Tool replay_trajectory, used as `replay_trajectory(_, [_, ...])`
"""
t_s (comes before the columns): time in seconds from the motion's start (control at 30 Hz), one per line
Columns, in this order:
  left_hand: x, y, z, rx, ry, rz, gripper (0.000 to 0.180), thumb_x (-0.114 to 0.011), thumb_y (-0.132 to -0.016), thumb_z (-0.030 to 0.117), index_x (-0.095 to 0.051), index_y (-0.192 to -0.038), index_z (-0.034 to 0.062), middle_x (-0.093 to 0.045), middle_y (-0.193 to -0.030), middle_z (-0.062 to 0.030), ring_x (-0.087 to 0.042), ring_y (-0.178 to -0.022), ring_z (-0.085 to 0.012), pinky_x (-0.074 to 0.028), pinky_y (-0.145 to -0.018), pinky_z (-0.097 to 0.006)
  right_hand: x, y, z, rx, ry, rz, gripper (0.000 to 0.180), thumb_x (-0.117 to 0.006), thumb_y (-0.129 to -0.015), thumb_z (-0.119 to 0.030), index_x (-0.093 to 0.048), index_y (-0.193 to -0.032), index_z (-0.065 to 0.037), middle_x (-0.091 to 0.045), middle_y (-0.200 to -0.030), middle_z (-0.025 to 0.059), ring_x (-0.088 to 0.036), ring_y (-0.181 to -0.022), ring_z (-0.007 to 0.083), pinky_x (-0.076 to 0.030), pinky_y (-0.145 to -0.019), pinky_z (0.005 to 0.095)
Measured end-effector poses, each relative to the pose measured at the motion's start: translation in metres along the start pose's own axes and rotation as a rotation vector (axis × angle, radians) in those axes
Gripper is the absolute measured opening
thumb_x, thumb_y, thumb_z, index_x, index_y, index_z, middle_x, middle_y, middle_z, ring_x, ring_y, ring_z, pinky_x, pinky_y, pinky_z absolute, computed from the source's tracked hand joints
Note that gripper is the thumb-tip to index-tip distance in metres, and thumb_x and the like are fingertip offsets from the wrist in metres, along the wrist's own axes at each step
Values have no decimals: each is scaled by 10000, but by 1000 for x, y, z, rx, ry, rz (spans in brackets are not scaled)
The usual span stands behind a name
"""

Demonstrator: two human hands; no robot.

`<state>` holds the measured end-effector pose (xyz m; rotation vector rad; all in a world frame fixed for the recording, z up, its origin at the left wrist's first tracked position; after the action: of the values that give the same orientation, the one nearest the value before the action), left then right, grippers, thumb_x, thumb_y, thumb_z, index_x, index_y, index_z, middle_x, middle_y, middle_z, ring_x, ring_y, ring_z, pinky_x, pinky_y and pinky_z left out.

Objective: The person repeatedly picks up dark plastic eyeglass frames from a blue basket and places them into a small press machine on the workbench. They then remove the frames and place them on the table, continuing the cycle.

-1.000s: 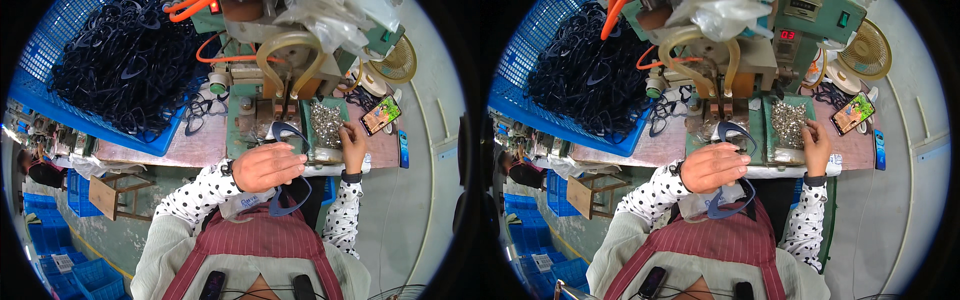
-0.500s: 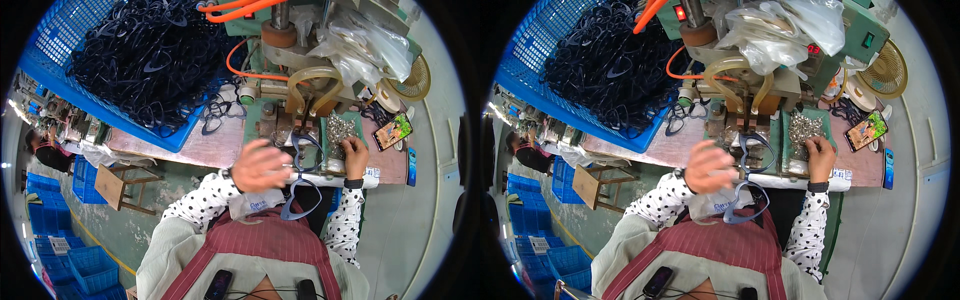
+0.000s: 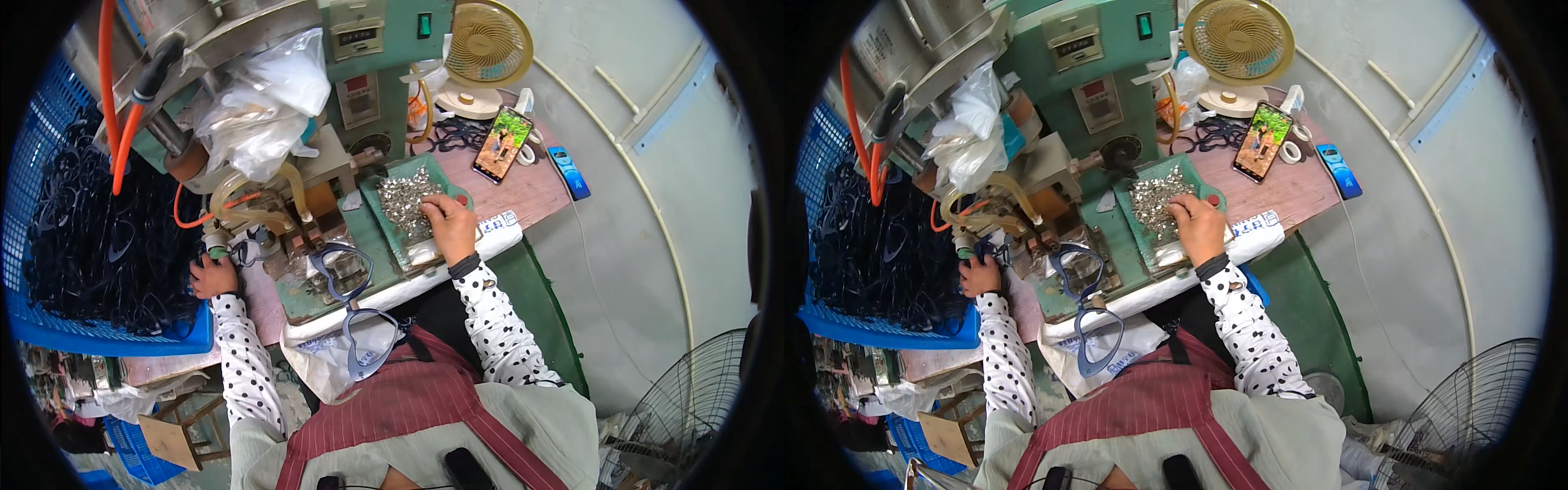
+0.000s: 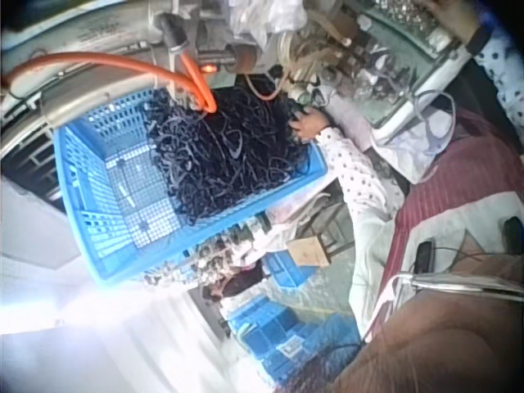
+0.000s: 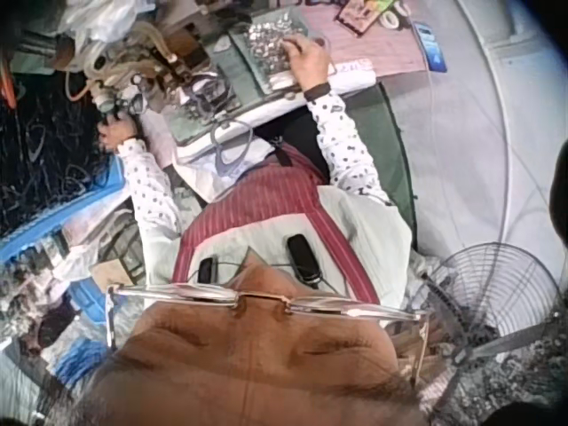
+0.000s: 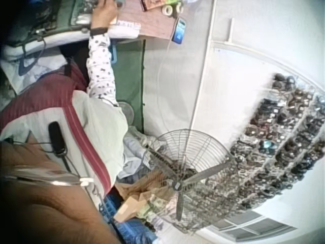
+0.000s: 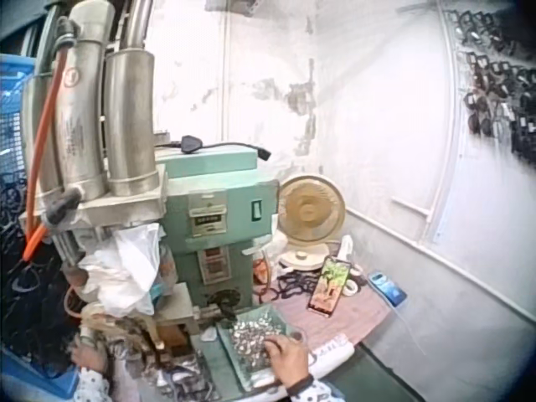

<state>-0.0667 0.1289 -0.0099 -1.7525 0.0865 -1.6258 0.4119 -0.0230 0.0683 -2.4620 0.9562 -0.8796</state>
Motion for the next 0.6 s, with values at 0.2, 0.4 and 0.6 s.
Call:
replay_trajectory(0.2, [57, 36, -7, -486, 406, 93, 209, -616, -794, 193, -684, -978, 122, -595, -1208, -105, -540, -1057, -365, -434, -869, -478, 7, -8, -21, 183, 95, -13, 82, -708, -776, -62, -723, -856, -67, -703, -826, 72, -631, -781, 206, -488, -714, 317])
replay_trajectory(0.4, [81, 37, -12, -675, 710, -165, 177, -598, -845, 111, -650, -987, 19, -615, -1187, -152, -559, -1077, -382, -436, -922, -427, 2, -11, -77, 8, -262, -168, 139, -699, -764, -15, -733, -890, -61, -705, -864, 83, -615, -740, 193, -494, -659, 300])
replay_trajectory(0.6, [150, 1, -1, -261, 401, -270, 178, -532, -945, 188, -557, -1034, 36, -661, -982, -191, -653, -848, -358, -503, -677, -417, -1, -4, -144, 41, -435, -432, 144, -700, -762, 4, -717, -897, -43, -621, -851, -19, -481, -667, 27, -368, -590, 185])
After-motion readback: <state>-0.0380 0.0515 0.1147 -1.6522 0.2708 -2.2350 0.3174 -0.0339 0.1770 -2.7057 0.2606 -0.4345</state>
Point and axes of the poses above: each hand's wrist, its own y-axis away from the middle knuckle, its own x-axis out of the back of the hand, z = x × y, the point moved 4 cm from there along -y, towards the middle knuckle
